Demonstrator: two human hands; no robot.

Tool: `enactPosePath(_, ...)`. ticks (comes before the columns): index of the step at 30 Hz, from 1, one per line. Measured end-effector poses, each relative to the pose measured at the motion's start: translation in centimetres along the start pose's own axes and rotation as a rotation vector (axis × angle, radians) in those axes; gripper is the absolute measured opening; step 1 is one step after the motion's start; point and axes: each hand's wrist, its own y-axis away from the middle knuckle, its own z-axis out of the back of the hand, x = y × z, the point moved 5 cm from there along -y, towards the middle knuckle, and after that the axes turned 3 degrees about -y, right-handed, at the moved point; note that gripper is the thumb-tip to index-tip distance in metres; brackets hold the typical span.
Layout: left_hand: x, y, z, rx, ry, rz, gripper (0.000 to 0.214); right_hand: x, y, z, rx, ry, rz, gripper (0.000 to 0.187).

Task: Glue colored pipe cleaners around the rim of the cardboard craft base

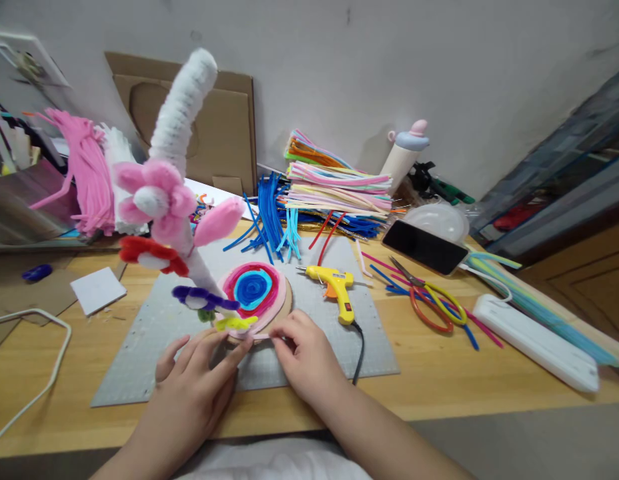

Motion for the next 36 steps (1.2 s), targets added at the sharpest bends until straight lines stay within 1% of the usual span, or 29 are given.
enactPosePath(4,-0.19,-0.12,-0.21,0.021,0.000,-0.006,0.042,-0.04,-0.05,-0.10,-0.011,-0.003,-0.008,0.019)
enactPosePath(11,-0.44,-0.32,-0.33,0.018,-0.020,0.006,0.046,0.04,-0.33,0.05,-0.029,-0.005,-0.007,0.020)
enactPosePath(16,-0.40,-0.21,-0.46,0.029,-0.021,0.019,0.049,0.05,-0.46,0.01,-0.041,-0.014,-0.033,0.018)
enactPosePath(25,-0.60,-0.39,-0.05,0.027,-0.023,0.009,0.048,0.11,-0.61,0.04,-0.048,0.008,-0.034,0.019)
enactPosePath(32,-0.54,-0.25,-0.18,0.017,-0.005,0.025,0.046,0.30,-0.55,0.05,-0.048,0.019,-0.027,0.020)
enactPosePath(36,-0.67,-0.24,-0.06,0.017,-0.040,0.009,0.047,0.23,-0.56,0.05,-0.046,0.024,-0.031,0.021)
